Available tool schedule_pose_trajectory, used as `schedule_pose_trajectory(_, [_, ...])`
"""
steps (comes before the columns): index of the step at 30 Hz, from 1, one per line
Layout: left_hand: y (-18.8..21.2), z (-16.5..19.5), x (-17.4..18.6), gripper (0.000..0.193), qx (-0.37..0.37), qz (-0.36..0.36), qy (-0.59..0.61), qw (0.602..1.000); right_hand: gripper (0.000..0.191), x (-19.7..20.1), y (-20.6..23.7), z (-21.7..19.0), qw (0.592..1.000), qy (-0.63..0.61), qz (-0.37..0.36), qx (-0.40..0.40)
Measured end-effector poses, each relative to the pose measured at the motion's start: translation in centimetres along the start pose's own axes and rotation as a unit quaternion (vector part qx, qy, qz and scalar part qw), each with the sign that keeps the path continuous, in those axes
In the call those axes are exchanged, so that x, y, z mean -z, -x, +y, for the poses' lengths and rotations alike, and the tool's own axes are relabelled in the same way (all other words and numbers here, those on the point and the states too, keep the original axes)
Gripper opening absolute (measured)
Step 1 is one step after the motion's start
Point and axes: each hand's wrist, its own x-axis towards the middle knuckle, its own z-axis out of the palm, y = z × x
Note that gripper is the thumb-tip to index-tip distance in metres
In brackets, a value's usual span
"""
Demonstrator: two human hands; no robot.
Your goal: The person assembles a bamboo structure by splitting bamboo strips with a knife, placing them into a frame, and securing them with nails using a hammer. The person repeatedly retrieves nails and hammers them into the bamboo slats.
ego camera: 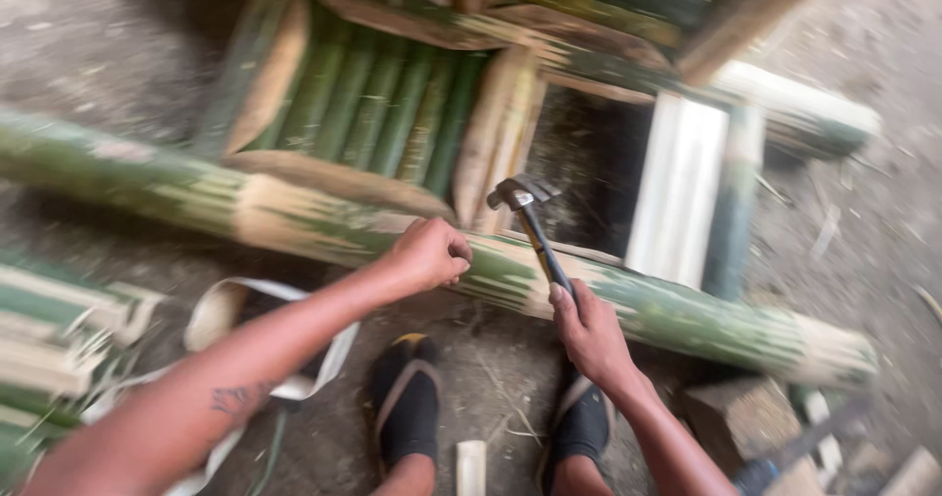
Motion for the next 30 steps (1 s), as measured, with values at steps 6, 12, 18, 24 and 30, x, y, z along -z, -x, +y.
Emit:
schedule_pose_trajectory(6, [-9.4,9.9,-7.6,0.024,-0.239,-0.062,-0.130,0.960,0.038,5.2,3.8,9.1,0.973,-0.058,0.193,-0.112])
schedule_pose_trajectory(12, [-16.7,15.8,-16.0,0.015,-0.229,-0.018,-0.078,0.970,0.034,7.5,4.2,15.1,0.977,0.026,0.172,-0.124])
schedule_pose_trajectory(18, [-17.7,13.1,-20.8,0.004,-0.253,-0.049,-0.058,0.964,0.036,8.7,6.0,16.6,0.968,-0.066,0.202,-0.136])
schedule_pose_trajectory(24, [-18.6,11.3,-23.1,0.010,-0.333,-0.054,-0.054,0.940,0.038,9.5,7.3,16.8,0.971,-0.074,0.180,-0.142])
schedule_pose_trajectory(30, [-18.6,11.0,-23.2,0.012,-0.297,-0.068,-0.029,0.952,0.035,9.1,8.6,16.0,0.975,-0.066,0.202,-0.069])
